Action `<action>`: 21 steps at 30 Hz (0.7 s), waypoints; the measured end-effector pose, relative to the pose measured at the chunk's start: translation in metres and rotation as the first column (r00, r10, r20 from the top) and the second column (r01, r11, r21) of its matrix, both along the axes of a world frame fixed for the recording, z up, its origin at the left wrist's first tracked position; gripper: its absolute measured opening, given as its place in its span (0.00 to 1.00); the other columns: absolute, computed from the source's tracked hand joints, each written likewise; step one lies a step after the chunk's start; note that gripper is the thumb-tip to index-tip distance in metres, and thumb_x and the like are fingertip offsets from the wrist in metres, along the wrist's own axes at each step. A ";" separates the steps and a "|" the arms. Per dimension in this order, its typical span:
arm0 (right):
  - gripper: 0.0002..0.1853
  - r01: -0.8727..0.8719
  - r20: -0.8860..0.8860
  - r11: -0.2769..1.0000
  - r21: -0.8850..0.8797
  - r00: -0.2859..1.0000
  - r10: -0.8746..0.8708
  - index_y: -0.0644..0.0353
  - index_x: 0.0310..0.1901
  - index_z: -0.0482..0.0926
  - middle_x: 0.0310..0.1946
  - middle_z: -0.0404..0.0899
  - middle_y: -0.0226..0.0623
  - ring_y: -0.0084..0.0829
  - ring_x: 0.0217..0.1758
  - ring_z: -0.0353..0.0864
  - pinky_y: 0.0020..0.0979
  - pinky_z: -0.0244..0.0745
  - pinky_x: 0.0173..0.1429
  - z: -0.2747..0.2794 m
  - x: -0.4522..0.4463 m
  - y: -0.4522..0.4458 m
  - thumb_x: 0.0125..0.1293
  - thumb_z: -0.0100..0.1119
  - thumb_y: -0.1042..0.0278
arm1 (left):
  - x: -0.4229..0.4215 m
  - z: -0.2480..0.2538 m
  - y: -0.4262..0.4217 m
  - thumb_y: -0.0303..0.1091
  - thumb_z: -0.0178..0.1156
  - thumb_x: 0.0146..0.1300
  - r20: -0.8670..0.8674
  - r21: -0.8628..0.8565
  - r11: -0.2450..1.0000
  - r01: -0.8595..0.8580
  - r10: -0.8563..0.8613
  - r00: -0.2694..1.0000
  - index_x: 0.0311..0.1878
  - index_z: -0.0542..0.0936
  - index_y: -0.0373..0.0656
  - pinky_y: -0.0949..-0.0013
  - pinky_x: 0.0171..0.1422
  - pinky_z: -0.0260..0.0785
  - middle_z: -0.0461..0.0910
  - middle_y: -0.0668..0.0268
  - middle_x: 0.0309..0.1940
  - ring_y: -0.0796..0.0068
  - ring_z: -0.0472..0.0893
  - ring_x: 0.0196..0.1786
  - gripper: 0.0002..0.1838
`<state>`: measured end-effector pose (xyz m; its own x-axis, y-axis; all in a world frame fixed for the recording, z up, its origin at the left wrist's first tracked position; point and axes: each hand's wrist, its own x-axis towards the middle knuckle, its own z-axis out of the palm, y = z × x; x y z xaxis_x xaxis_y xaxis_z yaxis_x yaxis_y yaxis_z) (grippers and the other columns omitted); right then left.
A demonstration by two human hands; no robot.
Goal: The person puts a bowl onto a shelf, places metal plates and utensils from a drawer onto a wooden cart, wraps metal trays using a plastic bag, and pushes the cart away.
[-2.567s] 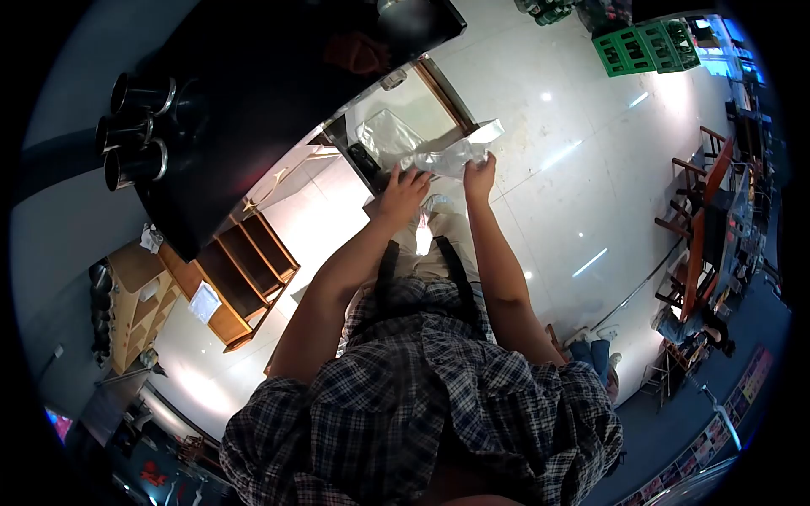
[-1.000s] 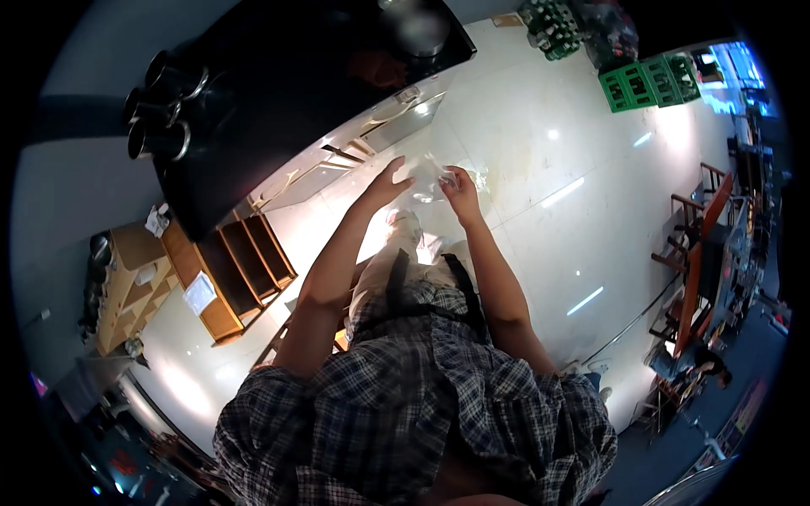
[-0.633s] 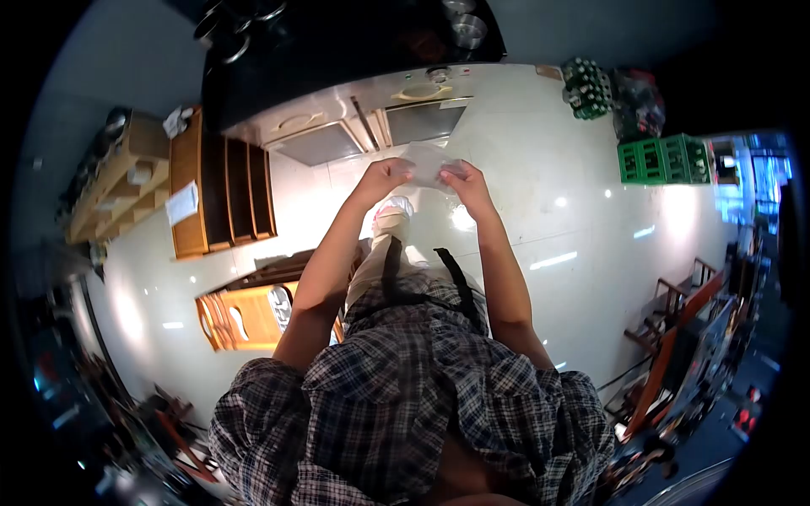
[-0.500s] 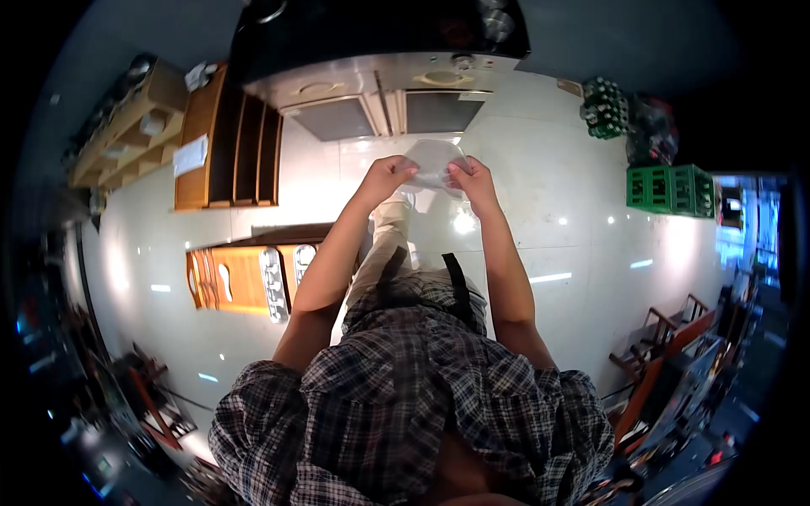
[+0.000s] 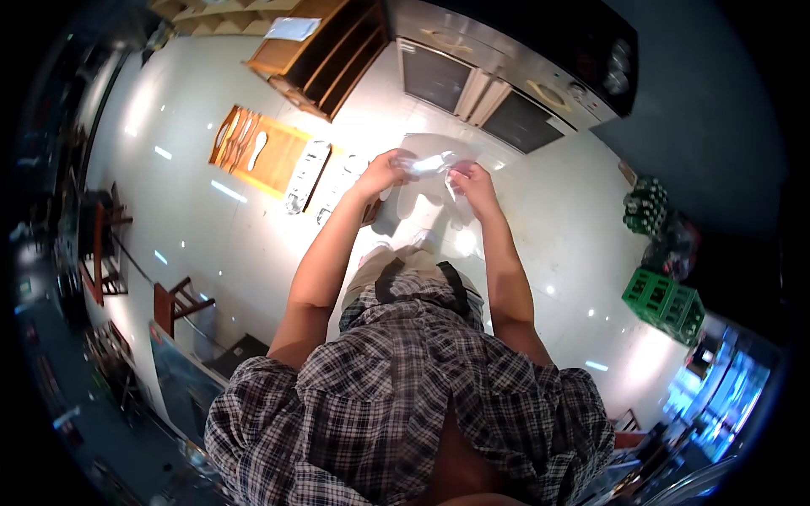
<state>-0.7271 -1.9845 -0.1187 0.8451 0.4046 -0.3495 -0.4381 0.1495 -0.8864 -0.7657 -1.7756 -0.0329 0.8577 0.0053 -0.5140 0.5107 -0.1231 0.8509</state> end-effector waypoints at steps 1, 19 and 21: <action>0.05 -0.018 -0.015 1.000 0.009 1.000 0.018 0.60 0.39 0.78 0.31 0.80 0.30 0.19 0.30 0.76 0.21 0.72 0.33 0.006 -0.004 0.011 0.61 0.57 0.73 | -0.012 -0.014 0.019 0.20 0.52 0.58 0.050 -0.100 0.994 -0.037 0.042 0.998 0.51 0.74 0.38 0.73 0.45 0.73 0.77 0.65 0.39 0.74 0.80 0.41 0.17; 0.13 -0.217 0.054 0.966 0.144 0.976 0.211 0.63 0.29 0.77 0.30 0.78 0.32 0.24 0.33 0.76 0.23 0.72 0.43 -0.003 -0.108 0.278 0.54 0.41 0.87 | -0.145 -0.010 0.300 0.17 0.45 0.56 0.090 -0.113 0.962 -0.248 0.258 0.962 0.35 0.80 0.39 0.76 0.46 0.68 0.79 0.68 0.34 0.78 0.76 0.39 0.13; 0.12 -0.154 0.270 0.987 -0.043 0.950 0.160 0.64 0.26 0.75 0.29 0.77 0.32 0.26 0.34 0.75 0.24 0.70 0.43 0.005 -0.135 0.309 0.52 0.40 0.89 | -0.159 -0.028 0.343 0.16 0.46 0.48 0.306 0.247 0.969 -0.011 -0.067 0.950 0.43 0.78 0.37 0.70 0.61 0.64 0.79 0.62 0.45 0.69 0.75 0.52 0.19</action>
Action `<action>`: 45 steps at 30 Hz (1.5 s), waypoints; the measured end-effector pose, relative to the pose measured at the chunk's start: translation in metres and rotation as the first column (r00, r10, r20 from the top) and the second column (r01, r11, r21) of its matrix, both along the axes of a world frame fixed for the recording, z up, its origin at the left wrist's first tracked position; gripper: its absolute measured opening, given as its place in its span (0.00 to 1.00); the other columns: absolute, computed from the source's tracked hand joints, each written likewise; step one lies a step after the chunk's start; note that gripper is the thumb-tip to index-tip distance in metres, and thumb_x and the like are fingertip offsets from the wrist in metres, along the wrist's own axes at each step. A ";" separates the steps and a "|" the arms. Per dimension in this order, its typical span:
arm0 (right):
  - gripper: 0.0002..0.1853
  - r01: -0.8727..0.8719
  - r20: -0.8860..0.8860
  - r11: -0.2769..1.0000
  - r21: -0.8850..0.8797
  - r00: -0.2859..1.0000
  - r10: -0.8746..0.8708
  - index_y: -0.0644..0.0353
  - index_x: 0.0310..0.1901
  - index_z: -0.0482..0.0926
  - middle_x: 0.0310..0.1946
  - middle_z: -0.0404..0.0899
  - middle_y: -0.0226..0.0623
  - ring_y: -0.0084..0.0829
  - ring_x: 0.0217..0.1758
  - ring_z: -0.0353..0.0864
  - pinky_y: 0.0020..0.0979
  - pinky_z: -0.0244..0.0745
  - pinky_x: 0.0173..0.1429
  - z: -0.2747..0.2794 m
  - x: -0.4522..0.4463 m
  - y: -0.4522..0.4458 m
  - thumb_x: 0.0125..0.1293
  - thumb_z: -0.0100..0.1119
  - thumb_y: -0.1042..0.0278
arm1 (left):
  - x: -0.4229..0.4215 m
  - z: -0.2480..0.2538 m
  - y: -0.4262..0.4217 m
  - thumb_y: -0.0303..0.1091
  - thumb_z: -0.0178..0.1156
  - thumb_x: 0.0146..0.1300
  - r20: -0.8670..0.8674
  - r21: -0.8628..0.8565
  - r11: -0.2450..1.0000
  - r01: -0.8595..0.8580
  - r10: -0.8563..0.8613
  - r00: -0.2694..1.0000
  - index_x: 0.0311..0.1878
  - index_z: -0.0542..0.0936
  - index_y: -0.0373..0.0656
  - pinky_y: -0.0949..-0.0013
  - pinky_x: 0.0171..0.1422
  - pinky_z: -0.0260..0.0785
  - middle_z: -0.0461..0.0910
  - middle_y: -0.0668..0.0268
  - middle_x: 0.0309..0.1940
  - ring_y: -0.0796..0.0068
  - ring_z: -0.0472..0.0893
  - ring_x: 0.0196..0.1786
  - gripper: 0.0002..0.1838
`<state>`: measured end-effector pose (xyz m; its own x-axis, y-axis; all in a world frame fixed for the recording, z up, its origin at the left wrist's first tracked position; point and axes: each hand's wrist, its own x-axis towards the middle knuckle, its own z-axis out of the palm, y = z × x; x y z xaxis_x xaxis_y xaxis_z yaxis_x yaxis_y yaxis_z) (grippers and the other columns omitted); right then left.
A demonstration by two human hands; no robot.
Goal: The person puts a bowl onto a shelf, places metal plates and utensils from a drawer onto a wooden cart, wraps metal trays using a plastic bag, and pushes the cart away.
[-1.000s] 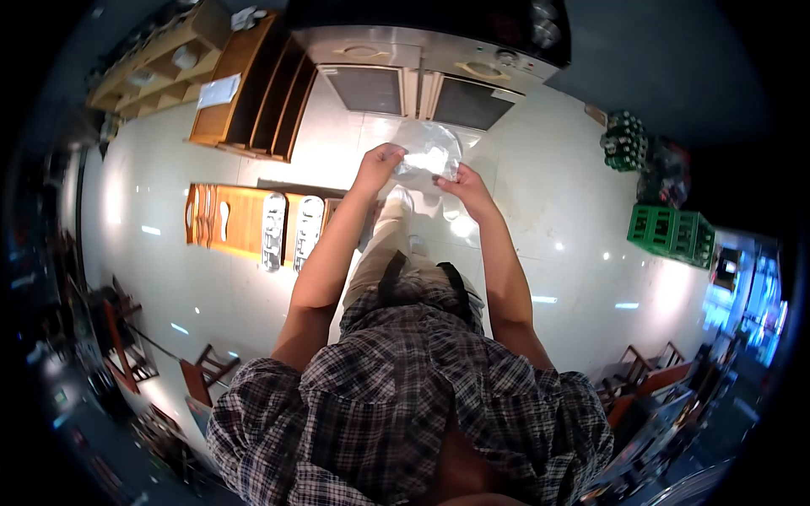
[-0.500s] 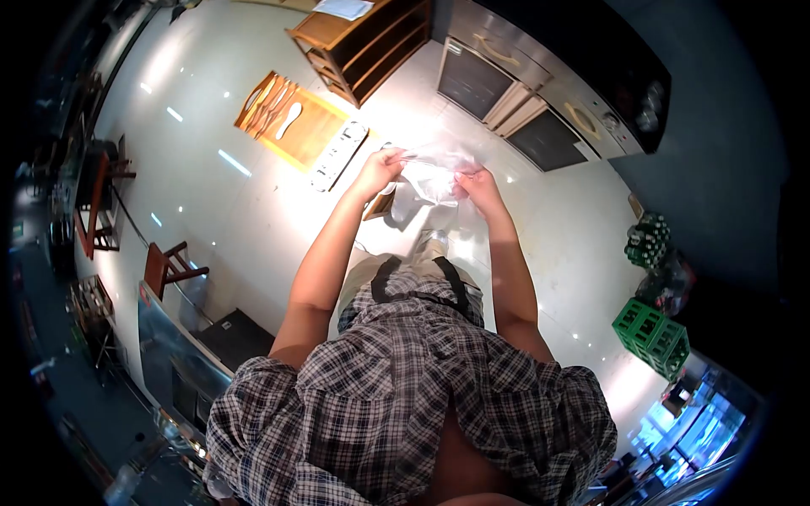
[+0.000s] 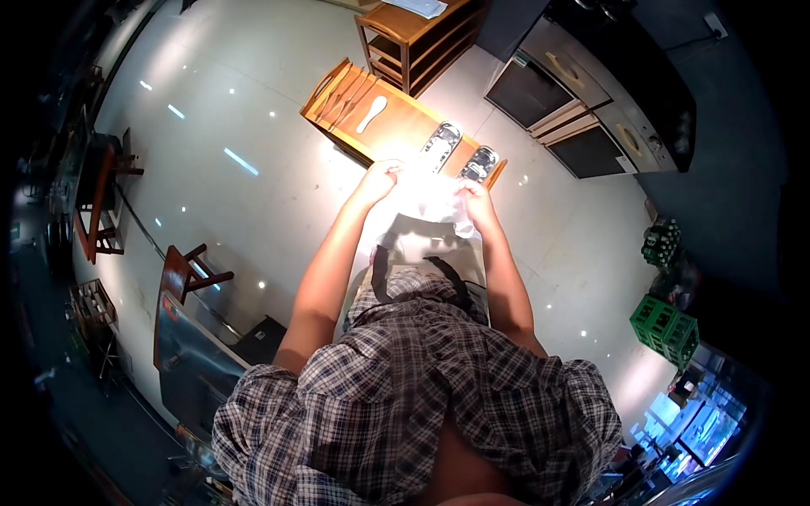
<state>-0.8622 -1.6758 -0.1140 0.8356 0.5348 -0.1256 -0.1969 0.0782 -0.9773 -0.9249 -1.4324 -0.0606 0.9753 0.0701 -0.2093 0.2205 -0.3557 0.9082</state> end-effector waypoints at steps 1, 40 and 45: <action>0.12 0.011 -0.004 1.000 -0.004 1.000 -0.011 0.64 0.26 0.75 0.29 0.77 0.32 0.26 0.34 0.75 0.24 0.70 0.43 0.009 -0.012 0.011 0.52 0.40 0.89 | -0.008 0.007 0.007 0.16 0.46 0.48 -0.004 -0.004 1.000 0.011 -0.011 1.000 0.43 0.78 0.37 0.70 0.61 0.64 0.79 0.62 0.45 0.69 0.75 0.52 0.19; 0.09 0.731 0.801 0.579 -0.360 0.561 -0.211 0.57 0.34 0.75 0.35 0.74 0.37 0.41 0.45 0.75 0.40 0.71 0.49 0.089 0.039 0.123 0.48 0.58 0.74 | 0.179 0.030 0.044 0.27 0.44 0.66 -0.428 -0.696 0.717 -0.033 -0.377 0.822 0.53 0.72 0.33 0.71 0.46 0.77 0.80 0.61 0.39 0.71 0.81 0.41 0.15; 0.13 0.799 0.872 0.497 -0.338 0.465 -0.154 0.58 0.37 0.69 0.43 0.71 0.42 0.47 0.54 0.70 0.46 0.65 0.58 0.095 0.021 0.137 0.49 0.58 0.72 | 0.174 0.103 0.036 0.30 0.47 0.66 -0.570 -0.583 0.812 -0.020 -0.391 0.723 0.51 0.73 0.35 0.70 0.47 0.76 0.80 0.62 0.39 0.72 0.80 0.42 0.14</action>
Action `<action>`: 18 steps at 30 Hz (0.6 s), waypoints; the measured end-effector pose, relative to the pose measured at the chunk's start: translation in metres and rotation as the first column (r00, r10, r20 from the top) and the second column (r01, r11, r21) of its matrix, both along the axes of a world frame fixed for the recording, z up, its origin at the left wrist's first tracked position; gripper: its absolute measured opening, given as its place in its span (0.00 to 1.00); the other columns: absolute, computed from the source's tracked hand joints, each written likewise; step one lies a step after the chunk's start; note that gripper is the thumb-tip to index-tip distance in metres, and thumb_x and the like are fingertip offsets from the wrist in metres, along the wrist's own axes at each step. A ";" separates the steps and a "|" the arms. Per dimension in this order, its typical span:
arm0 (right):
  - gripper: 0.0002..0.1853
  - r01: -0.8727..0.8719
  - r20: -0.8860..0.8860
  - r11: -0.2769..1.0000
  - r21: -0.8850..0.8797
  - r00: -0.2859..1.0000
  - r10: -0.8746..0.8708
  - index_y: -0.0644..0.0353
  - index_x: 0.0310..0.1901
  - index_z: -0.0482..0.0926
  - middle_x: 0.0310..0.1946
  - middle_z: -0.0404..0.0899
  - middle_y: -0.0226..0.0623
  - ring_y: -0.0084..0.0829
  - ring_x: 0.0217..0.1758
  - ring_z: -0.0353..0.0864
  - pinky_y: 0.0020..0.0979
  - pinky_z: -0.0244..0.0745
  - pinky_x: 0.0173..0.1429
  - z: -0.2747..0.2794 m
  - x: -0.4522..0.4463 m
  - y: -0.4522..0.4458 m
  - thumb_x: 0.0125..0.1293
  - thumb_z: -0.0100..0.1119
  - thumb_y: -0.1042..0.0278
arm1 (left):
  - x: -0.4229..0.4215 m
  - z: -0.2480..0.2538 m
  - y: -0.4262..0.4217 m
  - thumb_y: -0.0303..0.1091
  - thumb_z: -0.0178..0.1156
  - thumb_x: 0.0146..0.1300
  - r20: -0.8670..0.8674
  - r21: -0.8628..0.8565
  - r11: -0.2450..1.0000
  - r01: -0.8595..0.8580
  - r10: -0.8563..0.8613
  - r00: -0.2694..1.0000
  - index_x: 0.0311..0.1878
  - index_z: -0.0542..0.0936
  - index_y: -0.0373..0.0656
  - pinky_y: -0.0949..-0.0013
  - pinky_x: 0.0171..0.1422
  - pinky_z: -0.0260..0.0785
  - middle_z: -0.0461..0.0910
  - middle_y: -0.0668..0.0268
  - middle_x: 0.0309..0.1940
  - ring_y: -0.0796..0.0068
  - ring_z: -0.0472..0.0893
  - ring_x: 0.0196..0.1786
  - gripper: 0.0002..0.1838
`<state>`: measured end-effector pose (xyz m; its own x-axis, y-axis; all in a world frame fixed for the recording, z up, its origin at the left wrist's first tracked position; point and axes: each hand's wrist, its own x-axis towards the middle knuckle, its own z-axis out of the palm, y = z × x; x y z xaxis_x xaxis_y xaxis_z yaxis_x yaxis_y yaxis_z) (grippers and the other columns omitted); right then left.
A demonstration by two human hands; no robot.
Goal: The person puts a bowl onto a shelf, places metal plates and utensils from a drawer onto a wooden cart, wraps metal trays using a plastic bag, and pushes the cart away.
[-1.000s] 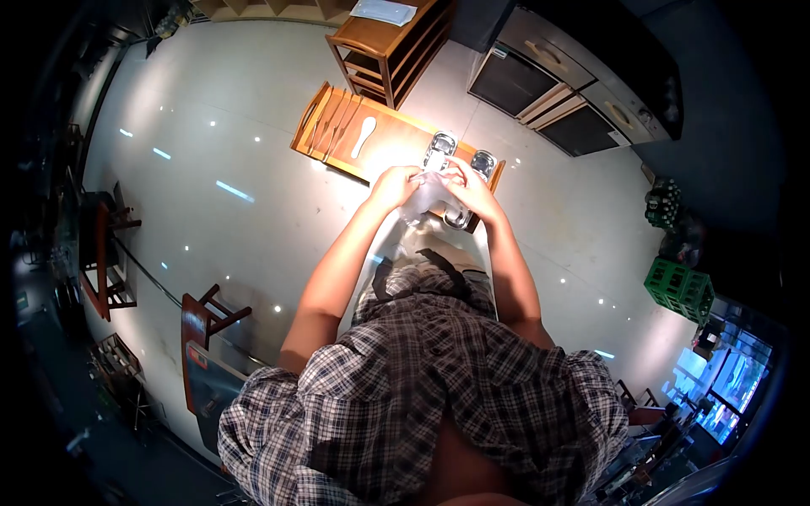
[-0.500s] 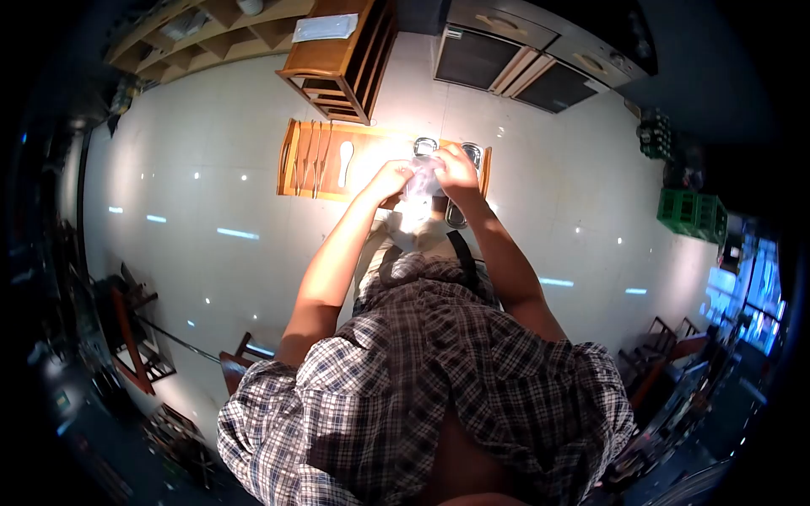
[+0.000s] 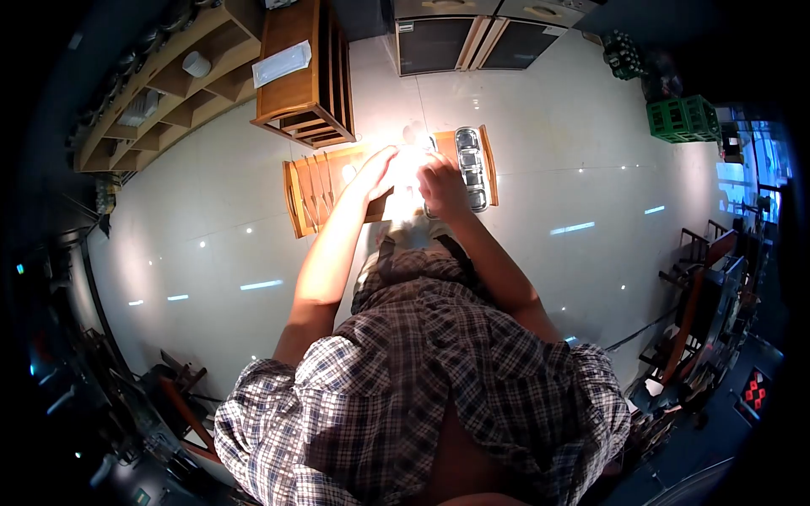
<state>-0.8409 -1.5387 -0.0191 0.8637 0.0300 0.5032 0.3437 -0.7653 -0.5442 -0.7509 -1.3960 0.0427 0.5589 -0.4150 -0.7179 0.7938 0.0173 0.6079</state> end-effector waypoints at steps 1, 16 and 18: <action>0.17 -0.027 -0.027 1.000 -0.011 0.999 0.027 0.57 0.42 0.70 0.46 0.70 0.42 0.47 0.56 0.69 0.47 0.64 0.60 -0.007 0.000 0.003 0.47 0.60 0.69 | 0.002 -0.004 0.002 0.30 0.47 0.66 0.003 0.026 1.000 0.004 -0.004 1.000 0.51 0.74 0.35 0.71 0.46 0.76 0.80 0.62 0.39 0.73 0.80 0.42 0.14; 0.15 0.201 -0.334 0.272 0.941 0.682 0.651 0.69 0.46 0.77 0.37 0.79 0.31 0.20 0.39 0.75 0.23 0.71 0.46 -0.009 0.027 -0.052 0.62 0.49 0.69 | 0.044 -0.035 0.012 0.23 0.55 0.58 0.384 0.352 0.639 0.684 -0.765 0.517 0.42 0.79 0.36 0.76 0.49 0.69 0.79 0.70 0.35 0.82 0.76 0.41 0.09; 0.16 0.024 -0.169 0.204 0.979 0.658 0.734 0.69 0.47 0.76 0.40 0.79 0.35 0.22 0.42 0.76 0.24 0.71 0.48 0.004 0.031 -0.058 0.64 0.50 0.66 | 0.045 -0.052 0.010 0.23 0.55 0.57 0.427 0.300 0.697 0.652 -0.709 0.562 0.41 0.80 0.37 0.77 0.46 0.69 0.79 0.71 0.33 0.82 0.76 0.37 0.09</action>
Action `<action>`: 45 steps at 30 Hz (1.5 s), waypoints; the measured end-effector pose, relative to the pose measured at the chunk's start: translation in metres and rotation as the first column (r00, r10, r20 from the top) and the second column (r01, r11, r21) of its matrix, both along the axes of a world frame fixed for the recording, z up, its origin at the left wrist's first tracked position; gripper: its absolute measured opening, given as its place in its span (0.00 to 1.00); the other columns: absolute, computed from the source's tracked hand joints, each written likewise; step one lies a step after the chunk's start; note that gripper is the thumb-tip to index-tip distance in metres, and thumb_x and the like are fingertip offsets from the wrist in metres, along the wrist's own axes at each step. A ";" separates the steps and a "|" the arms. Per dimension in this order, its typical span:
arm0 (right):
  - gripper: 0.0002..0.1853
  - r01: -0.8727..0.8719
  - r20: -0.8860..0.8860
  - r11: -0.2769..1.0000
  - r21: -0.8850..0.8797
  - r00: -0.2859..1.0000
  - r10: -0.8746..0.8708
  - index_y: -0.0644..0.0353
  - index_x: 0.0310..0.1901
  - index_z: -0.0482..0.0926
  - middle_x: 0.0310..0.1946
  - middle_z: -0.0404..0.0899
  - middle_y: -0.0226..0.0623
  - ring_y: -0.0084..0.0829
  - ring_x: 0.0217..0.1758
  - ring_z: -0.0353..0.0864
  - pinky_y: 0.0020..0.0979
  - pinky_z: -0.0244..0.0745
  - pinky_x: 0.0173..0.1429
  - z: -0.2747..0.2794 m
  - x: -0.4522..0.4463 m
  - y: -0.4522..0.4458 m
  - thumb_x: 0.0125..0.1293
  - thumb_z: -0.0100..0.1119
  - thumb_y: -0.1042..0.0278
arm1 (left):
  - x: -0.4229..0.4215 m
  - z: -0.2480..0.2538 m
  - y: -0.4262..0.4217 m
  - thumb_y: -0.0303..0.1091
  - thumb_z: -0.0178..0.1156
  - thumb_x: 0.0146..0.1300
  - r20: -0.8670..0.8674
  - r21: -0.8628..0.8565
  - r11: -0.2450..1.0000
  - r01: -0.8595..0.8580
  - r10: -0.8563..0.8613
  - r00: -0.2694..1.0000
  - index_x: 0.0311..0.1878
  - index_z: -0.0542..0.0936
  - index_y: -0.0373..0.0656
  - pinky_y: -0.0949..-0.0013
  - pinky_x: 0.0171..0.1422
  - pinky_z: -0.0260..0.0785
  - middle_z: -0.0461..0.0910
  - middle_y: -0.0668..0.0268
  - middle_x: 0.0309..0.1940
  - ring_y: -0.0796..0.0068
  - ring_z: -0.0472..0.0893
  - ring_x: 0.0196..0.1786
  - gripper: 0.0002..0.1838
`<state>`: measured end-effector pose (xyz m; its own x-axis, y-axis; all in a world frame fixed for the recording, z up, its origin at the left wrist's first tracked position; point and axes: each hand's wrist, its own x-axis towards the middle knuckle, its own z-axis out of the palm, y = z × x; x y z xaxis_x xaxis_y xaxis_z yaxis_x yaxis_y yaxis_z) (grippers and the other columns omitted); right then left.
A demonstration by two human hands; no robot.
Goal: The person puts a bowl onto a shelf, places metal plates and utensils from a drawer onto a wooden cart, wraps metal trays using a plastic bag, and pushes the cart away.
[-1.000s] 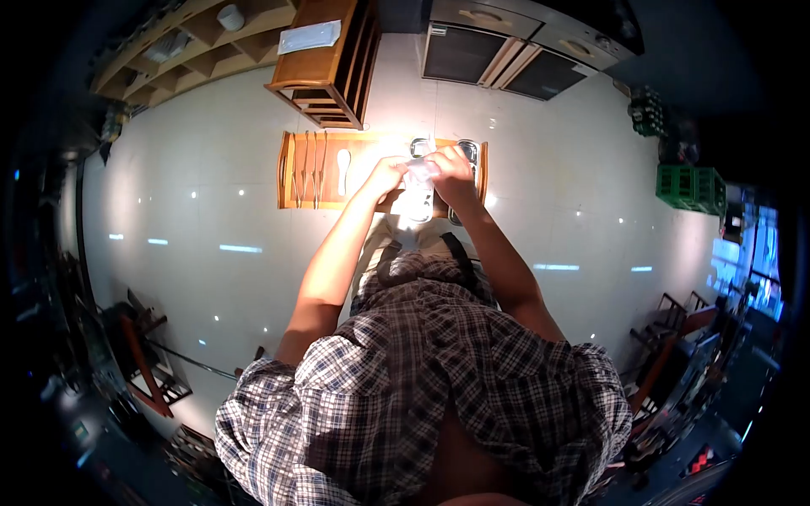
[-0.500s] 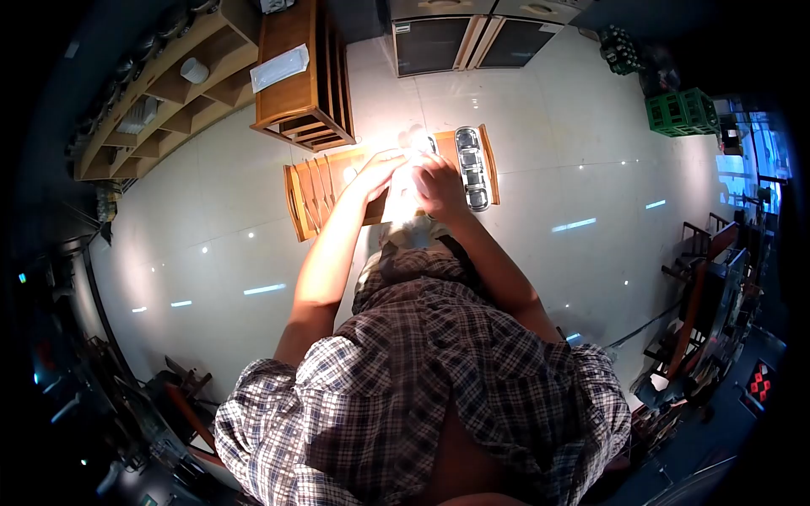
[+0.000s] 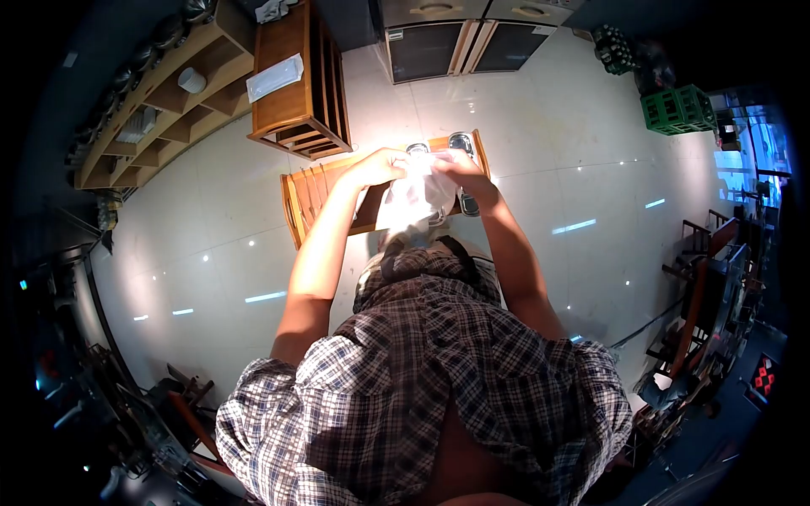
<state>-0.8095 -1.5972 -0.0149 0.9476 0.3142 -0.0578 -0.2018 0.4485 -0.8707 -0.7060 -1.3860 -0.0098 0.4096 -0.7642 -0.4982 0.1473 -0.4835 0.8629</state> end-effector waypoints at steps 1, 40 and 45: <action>0.16 0.001 0.001 1.000 -0.001 1.000 -0.001 0.69 0.47 0.76 0.40 0.79 0.35 0.22 0.42 0.76 0.24 0.71 0.48 0.001 -0.001 -0.001 0.64 0.50 0.66 | -0.001 0.000 -0.004 0.22 0.56 0.55 -0.013 -0.066 0.996 -0.054 0.053 0.998 0.39 0.80 0.38 0.78 0.43 0.70 0.79 0.71 0.31 0.82 0.76 0.33 0.09; 0.17 0.235 0.079 0.771 -0.591 0.969 -0.235 0.62 0.46 0.77 0.32 0.78 0.37 0.26 0.33 0.76 0.26 0.72 0.40 -0.020 -0.030 0.007 0.52 0.60 0.73 | -0.032 -0.008 -0.033 0.13 0.51 0.53 0.428 -0.036 0.997 -0.066 0.075 0.901 0.52 0.69 0.44 0.74 0.38 0.67 0.72 0.68 0.34 0.81 0.71 0.33 0.23; 0.08 0.139 -0.110 0.748 -0.649 0.956 -0.273 0.62 0.36 0.79 0.28 0.77 0.37 0.29 0.32 0.78 0.31 0.72 0.36 -0.015 -0.030 0.006 0.52 0.58 0.74 | -0.021 -0.011 -0.025 0.18 0.53 0.56 0.275 0.100 0.994 -0.046 0.017 0.961 0.45 0.76 0.39 0.77 0.37 0.67 0.75 0.71 0.30 0.83 0.72 0.33 0.13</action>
<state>-0.8396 -1.5908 -0.0300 0.9344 -0.0588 -0.3514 -0.3562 -0.1357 -0.9245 -0.7271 -1.4106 -0.0209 0.5645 -0.6985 -0.4399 -0.0709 -0.5719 0.8173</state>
